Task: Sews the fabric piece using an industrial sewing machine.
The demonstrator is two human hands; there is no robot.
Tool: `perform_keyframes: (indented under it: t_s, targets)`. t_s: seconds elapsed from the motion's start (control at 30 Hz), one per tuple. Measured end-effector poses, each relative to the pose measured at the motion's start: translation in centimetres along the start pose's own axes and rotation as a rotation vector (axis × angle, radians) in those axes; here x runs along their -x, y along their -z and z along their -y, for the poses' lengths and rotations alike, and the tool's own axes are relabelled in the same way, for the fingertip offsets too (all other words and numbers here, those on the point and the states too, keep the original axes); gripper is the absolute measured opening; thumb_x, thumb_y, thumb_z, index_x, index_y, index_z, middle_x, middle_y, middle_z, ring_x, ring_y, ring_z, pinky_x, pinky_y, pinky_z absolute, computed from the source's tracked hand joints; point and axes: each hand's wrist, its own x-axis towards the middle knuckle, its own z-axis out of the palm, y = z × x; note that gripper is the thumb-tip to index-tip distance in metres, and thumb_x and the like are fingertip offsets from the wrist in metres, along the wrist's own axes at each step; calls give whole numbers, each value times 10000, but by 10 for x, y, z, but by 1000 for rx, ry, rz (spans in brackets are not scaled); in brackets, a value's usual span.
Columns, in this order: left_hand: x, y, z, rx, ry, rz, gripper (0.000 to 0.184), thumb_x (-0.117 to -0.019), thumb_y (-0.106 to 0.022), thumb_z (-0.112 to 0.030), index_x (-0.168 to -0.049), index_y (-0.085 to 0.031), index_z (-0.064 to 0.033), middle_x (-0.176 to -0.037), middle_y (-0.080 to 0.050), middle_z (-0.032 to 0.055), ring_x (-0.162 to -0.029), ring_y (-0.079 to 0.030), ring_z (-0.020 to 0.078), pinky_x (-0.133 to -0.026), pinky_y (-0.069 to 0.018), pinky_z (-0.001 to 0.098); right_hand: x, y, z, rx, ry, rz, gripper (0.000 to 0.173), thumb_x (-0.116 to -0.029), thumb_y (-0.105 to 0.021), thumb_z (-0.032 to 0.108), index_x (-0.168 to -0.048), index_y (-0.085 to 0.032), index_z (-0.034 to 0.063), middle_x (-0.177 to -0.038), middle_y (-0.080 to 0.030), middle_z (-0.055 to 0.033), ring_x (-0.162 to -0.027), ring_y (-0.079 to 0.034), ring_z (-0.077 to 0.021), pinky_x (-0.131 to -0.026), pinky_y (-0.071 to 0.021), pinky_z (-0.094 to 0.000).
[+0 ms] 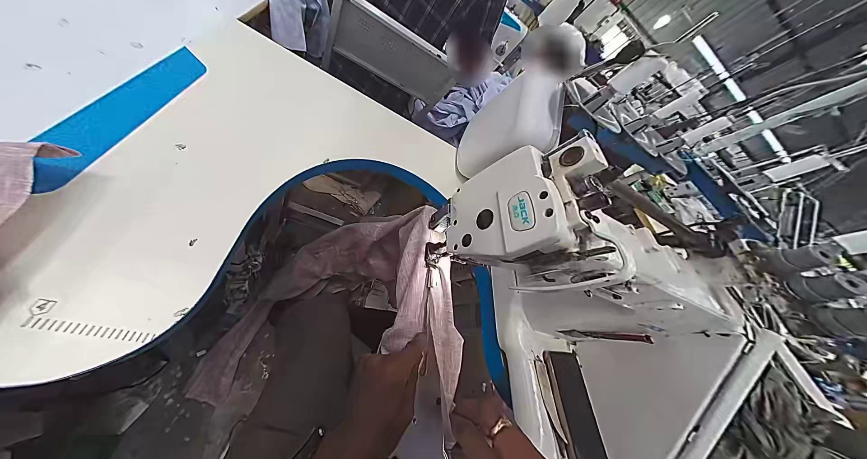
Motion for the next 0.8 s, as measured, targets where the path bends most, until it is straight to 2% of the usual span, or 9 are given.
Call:
perform_keyframes:
  t_s: [0.1, 0.17, 0.27, 0.37, 0.47, 0.53, 0.6, 0.7, 0.8]
  targets:
    - [0, 1, -1, 8, -11, -2, 311, -932, -521, -70, -1123, -754, 7, -544, -594, 75, -436, -577, 209, -441, -472, 380, 4, -9, 0, -31, 87, -119, 149, -914, -640, 35, -901, -787, 10, -820, -742, -141, -742, -714, -210, -700, -566, -254]
    - [4, -1, 1, 37, -5, 7, 292, -967, -513, -85, -1121, -746, -1, -565, -609, 77, -451, -589, 209, -449, -489, 380, 6, -15, -2, -25, 102, -228, 136, -906, -659, 64, -898, -789, 24, -765, -719, -109, -732, -681, -160, -726, -537, -195]
    - [-1, -3, 2, 56, -1, 11, 305, -950, -507, -103, -1070, -765, 7, -543, -589, 70, -447, -575, 195, -445, -466, 366, -1, -25, -6, -26, 141, -304, 106, -899, -686, 112, -898, -783, 70, -725, -652, -65, -742, -618, -127, -734, -489, -149]
    - [-6, -1, 3, 104, 52, 63, 244, -943, -513, -107, -899, -739, -24, -563, -596, 68, -498, -610, 185, -481, -479, 365, -10, -43, -7, 1, 132, -369, 91, -883, -692, 139, -874, -783, 134, -761, -623, -54, -779, -609, -122, -726, -483, -144]
    - [-4, 2, 4, 198, 78, 83, 192, -903, -547, -71, -786, -694, -27, -572, -591, 67, -501, -584, 161, -490, -462, 339, -21, -57, -13, 20, 111, -471, 69, -906, -681, 171, -870, -740, 180, -916, -616, -69, -933, -590, -112, -865, -456, -132]
    - [1, -2, 7, 215, 18, 21, 198, -901, -555, -57, -775, -705, -25, -601, -593, 58, -540, -577, 133, -521, -471, 274, -27, -65, -18, 4, 116, -520, 89, -931, -658, 164, -868, -721, 171, -922, -634, -60, -953, -607, -95, -887, -464, -122]
    - [3, -9, 9, 174, -70, -79, 182, -876, -577, -46, -759, -712, -12, -591, -526, 53, -548, -535, 136, -523, -437, 238, -27, -72, -20, -56, 105, -539, 104, -948, -649, 139, -855, -697, 145, -923, -700, -44, -953, -657, -70, -886, -493, -120]
    - [-6, -19, 16, 102, -174, -204, 194, -854, -598, -56, -662, -618, -38, -582, -480, 44, -567, -508, 139, -541, -420, 218, -25, -84, -22, -161, 68, -551, 145, -971, -603, 118, -834, -650, 113, -1009, -752, -27, -1042, -693, -61, -956, -523, -163]
    - [-23, -23, 20, 25, -237, -246, 222, -878, -611, -71, -658, -627, -41, -579, -487, 34, -577, -515, 137, -559, -431, 217, -33, -89, -24, -171, 22, -581, 183, -954, -575, 101, -777, -625, 89, -1029, -775, -59, -1069, -711, -96, -972, -534, -198]
